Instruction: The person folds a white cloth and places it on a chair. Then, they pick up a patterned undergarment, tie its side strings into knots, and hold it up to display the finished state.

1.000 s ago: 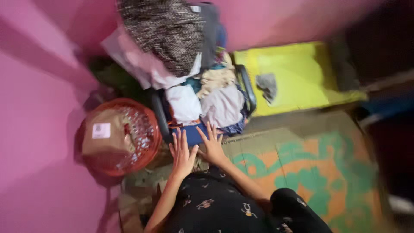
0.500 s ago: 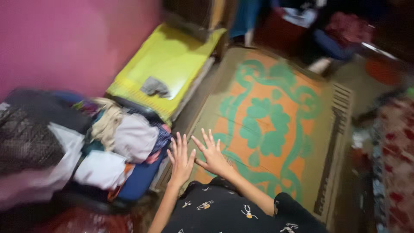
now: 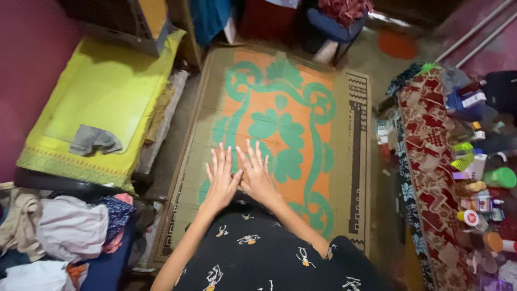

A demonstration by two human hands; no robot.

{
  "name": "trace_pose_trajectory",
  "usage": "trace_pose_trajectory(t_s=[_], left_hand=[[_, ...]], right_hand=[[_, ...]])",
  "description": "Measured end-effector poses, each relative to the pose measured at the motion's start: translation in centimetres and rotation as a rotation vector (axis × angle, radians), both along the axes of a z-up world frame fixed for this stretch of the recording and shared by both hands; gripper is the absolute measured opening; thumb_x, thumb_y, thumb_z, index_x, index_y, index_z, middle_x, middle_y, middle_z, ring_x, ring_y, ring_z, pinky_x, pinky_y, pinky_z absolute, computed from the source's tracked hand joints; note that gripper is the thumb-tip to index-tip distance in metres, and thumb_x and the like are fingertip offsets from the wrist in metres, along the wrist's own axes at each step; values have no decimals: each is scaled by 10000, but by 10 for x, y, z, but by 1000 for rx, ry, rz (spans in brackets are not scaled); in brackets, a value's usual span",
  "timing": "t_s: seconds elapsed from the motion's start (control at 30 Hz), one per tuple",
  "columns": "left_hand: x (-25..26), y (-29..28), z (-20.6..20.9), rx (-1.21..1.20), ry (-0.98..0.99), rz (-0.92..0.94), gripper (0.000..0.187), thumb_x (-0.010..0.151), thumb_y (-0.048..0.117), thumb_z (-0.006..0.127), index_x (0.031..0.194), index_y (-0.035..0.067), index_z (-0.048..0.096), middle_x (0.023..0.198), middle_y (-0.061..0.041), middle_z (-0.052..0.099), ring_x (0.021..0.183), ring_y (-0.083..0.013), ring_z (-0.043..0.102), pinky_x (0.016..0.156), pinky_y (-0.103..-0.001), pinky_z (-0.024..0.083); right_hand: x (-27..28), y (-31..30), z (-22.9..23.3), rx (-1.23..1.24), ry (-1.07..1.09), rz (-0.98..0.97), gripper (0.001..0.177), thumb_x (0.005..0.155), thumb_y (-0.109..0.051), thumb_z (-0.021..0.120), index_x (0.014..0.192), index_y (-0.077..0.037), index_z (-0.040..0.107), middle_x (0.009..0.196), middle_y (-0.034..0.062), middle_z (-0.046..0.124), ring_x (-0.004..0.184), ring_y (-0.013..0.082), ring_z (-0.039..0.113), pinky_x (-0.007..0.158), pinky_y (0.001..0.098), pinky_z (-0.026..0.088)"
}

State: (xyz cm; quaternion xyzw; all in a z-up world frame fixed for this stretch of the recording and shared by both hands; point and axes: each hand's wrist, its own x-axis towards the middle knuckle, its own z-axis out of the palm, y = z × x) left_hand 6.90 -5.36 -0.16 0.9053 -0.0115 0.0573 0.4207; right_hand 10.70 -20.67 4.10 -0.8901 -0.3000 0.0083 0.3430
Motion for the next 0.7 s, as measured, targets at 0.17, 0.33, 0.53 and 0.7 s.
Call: trace_pose_trajectory(t_s=[0.17,0.33,0.53,0.7], left_hand=[[48,-41,12,13,37,-117,710,1031,385,494,1643,162,211,1730,-166,-33,1579,-436,-67,1169,-719,-29],[94,-64,15,36,74,-192,713,986,329,556,1630,277,253,1723,-164,-55,1569,-444,-57,1159,-726,-2],[162,-92,-3,42,68,-351,725,973,311,560,1626,278,246,1719,-161,-62,1570,-440,-47,1164,-707,32],[249,-111,-10,53,76,-419,766,948,321,596,1624,257,241,1720,-162,-68,1578,-429,-70,1165,-694,18]], right_hand=[[36,-36,3,11,-2,-88,857,880,-147,672,1634,-178,265,1733,164,124,1594,463,53,1160,777,120],[70,-64,-11,55,65,-169,904,866,-132,684,1630,-126,201,1723,142,130,1582,466,34,1152,770,104],[117,-96,-34,82,137,-263,993,851,-83,670,1653,-95,85,1713,133,132,1591,444,61,1173,743,130],[191,-113,-39,89,166,-294,1033,815,-33,661,1652,-97,60,1741,139,95,1599,432,54,1175,735,146]])
